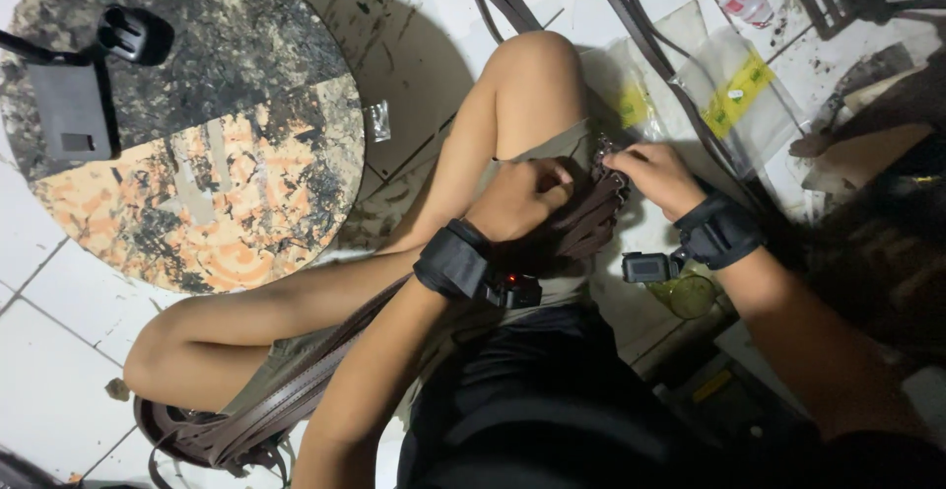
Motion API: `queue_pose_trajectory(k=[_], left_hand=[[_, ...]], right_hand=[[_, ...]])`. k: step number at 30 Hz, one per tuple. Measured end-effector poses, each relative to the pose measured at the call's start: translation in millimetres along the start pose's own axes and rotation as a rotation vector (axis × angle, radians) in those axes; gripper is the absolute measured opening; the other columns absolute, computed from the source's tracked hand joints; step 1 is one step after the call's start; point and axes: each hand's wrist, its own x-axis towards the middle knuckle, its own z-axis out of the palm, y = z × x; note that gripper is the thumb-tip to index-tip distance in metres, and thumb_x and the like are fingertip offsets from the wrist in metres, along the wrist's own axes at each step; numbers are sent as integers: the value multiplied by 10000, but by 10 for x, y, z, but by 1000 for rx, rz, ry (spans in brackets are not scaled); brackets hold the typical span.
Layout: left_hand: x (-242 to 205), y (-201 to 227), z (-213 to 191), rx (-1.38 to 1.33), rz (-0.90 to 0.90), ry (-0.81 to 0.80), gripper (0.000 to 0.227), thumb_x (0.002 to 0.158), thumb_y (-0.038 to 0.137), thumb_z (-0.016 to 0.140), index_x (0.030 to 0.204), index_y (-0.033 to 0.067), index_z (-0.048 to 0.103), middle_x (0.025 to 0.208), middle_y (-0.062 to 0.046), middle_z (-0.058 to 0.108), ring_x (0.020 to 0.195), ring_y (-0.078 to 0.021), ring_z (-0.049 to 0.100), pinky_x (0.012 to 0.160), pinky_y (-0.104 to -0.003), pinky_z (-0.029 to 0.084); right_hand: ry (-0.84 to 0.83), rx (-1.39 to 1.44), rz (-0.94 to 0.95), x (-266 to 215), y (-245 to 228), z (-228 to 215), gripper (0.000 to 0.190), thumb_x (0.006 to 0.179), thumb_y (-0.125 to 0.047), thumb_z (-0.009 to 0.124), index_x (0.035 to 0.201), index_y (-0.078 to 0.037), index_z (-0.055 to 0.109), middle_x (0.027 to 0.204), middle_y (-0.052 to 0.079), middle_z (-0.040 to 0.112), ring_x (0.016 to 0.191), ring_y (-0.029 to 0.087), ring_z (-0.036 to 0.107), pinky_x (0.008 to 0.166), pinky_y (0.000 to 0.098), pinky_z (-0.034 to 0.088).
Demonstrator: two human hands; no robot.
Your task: The person assembles leather straps by attaching metal hardware and heat-finishes the ends.
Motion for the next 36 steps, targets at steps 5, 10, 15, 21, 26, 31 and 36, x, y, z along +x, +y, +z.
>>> queue_pose_trajectory(k=[5,10,15,21,26,31,36], left_hand=[[67,38,117,-168,-38,36,264,895,202,661,1042,-6,729,873,-151,761,818,-240,734,798,-374,561],[179,-19,317,-336,-136,-27,275,899,215,658,1076,16,727,807,-93,739,685,-154,697,679,-334,569],[247,-245,417,-436,-166,-13,235,925,187,649,1056,0,707,803,-72,718,665,-147,700,635,-320,581],[152,-181,370,-437,-124,55,221,912,152,648,1043,-12,716,810,-81,725,665,-146,710,637,-314,584],[132,-253,418,-240,-5,132,288,866,200,674,1074,10,733,894,-106,754,841,-194,729,794,-345,562],[94,-37,374,-225,38,0,327,881,274,684,1107,46,740,924,-124,772,865,-244,738,826,-366,565],[102,65,364,-135,97,-7,367,887,324,715,1119,41,729,941,-170,764,858,-292,745,816,-391,561]], right_hand=[[-4,-89,33,-7,28,-35,371,974,-307,717,933,61,749,871,51,671,818,99,547,721,317,447],[-60,-1,150,-27,-89,0,383,931,-391,648,1016,-34,757,938,-17,720,853,71,604,751,273,459],[-59,-28,191,67,108,-9,444,928,-460,680,978,-27,762,900,18,684,821,128,571,720,309,426],[-22,22,267,-8,-37,-30,317,864,-378,677,938,-79,754,884,-22,718,801,76,623,701,271,453],[20,168,200,-199,-273,-199,177,851,-250,698,869,-76,723,808,-22,682,707,83,574,618,255,402],[-13,220,148,-256,-322,-441,182,940,-215,707,866,-56,660,763,19,591,627,100,515,566,257,369],[-58,102,115,-546,-983,-296,195,978,-197,612,933,-16,667,780,120,702,627,114,590,585,231,428]])
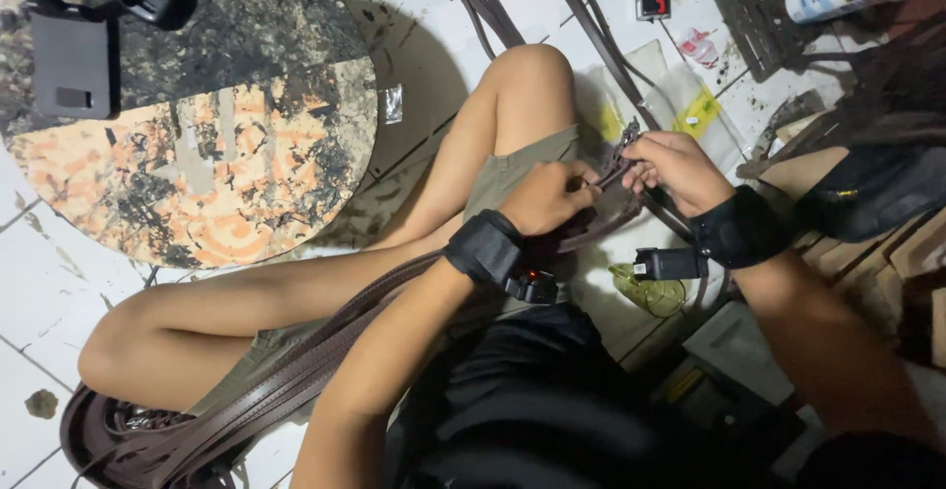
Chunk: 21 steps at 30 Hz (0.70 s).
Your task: The person assembles leather straps by attaching metal hardware and heat-finishes the ends.
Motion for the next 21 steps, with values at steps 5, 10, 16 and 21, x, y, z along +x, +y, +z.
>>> queue_pose_trajectory(k=[5,10,16,21], left_hand=[[30,-114,-1,13,42,120,310,930,260,686,1125,21,722,948,-197,750,879,-322,731,816,-405,556],[-71,119,-137,-59,-26,144,306,887,267,706,1047,6,710,834,-183,741,760,-298,734,728,-402,562],[-78,36,-157,-95,17,194,265,987,249,635,1013,0,723,837,-222,716,772,-352,701,733,-428,538],[-142,-153,-257,16,89,227,238,1026,193,609,1008,-24,705,922,-268,681,846,-426,674,792,-457,539]], right_hand=[[-32,116,-72,-104,-196,126,160,1015,-135,519,1010,-21,631,871,118,714,716,185,684,641,274,510],[-85,198,-252,-16,-178,159,140,1019,-60,527,1092,2,628,995,76,687,857,143,664,757,291,563],[-125,225,-234,108,-71,114,205,1035,-48,497,1191,23,610,943,73,650,803,146,628,714,275,512],[-87,274,-145,149,151,-57,293,1052,-65,525,1305,42,626,931,94,624,791,151,617,709,264,496]])
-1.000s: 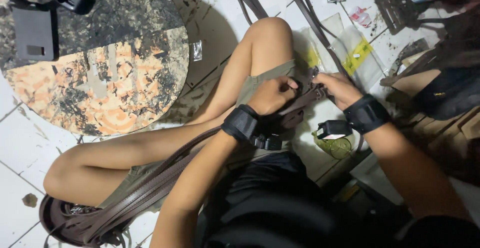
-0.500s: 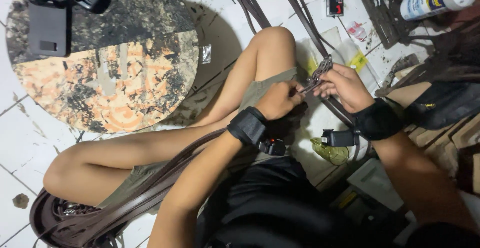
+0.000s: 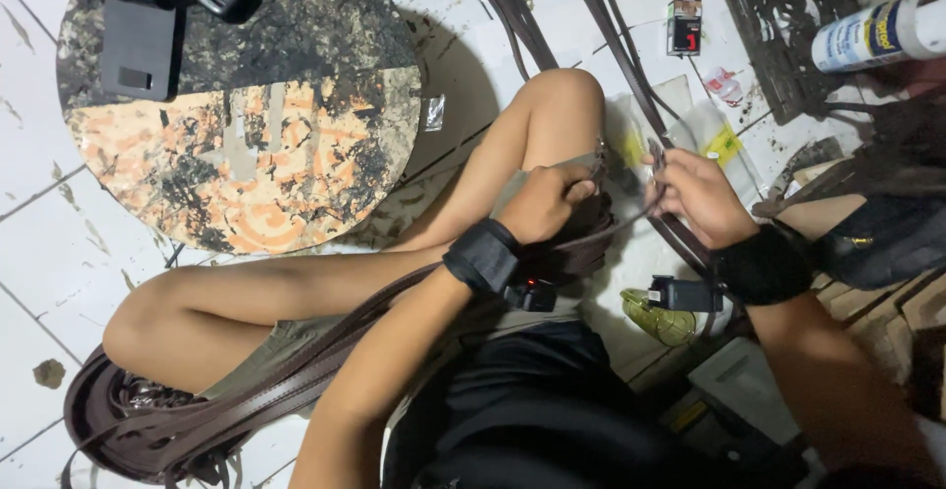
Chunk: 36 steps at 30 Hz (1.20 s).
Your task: The person assembles leather straps by attaching metal hardware and heat-finishes the ends.
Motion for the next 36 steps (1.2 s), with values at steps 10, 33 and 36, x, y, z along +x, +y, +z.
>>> queue_pose_trajectory(k=[10,33,36], left_hand=[[-413,657,-809,-216,-115,-175,246,1102,188,515,1130,20,693,693,-108,526,655,-182,474,651,-366,443],[-4396,1494,-3783,632,-1120,491,598,950,537,632,1079,-21,805,832,-125,787,706,-167,712,697,-342,540],[-5096,1436,-3985,732,-1499,459,584,1010,525,587,1199,31,833,770,-330,713,685,-365,679,634,-498,578]], right_hand=[[-203,-33,-206,-223,-557,877,451,1006,-148,538,1428,11,536,1163,156,691,1015,211,685,900,345,549],[-292,-78,-428,991,-115,2636,149,1023,-43,658,1161,10,668,988,52,692,831,105,636,740,248,550],[-179,28,-246,1089,-229,2412,152,1009,-35,652,1157,2,654,959,42,669,772,114,604,677,244,512]])
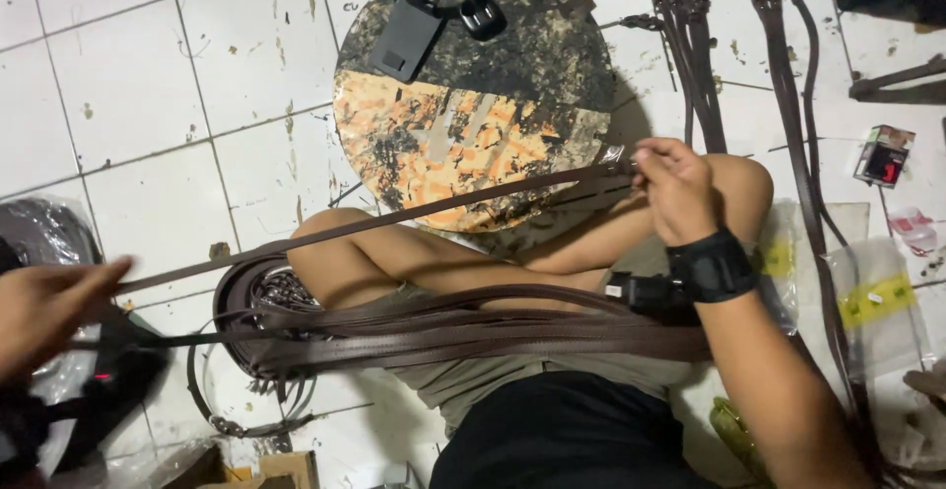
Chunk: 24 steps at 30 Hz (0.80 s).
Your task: The person assembles leather straps by attaching metal hardware and heat-finishes the ends.
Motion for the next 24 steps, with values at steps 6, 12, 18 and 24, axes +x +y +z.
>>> queue_pose_trajectory(k=[6,12,18,24], left_hand=[[391,-523,287,-123,247,455,459,1079,426,649,1102,-23,744,976,-218,736,944,-350,706,885,-448,556],[554,780,299,103,599,834,228,1087,237,777,1160,47,672,1309,-181,673,1217,-366,631,1062,-454,492],[-382,3369,771,-527,1209,387,321,905,210,790,1143,21,687,1083,-182,702,1019,-361,670,885,-430,529],[-516,4342,1273,-383,1385,131,268,987,265,673,1108,26,686,995,-197,715,915,-419,672,795,-482,521]], right_hand=[[-55,157,-79,-73,-78,-26,152,1036,-19,633,1182,24,639,1030,64,681,879,116,624,781,248,516],[-88,189,-46,-229,14,351,151,1029,-28,636,1174,14,643,1003,97,695,839,149,655,728,254,517],[-114,117,-149,-354,205,619,162,1015,-42,667,1163,25,667,1038,62,695,919,91,643,841,229,529],[-32,199,-153,-369,300,584,149,1008,-56,667,1134,24,668,983,72,698,872,128,661,816,272,544]])
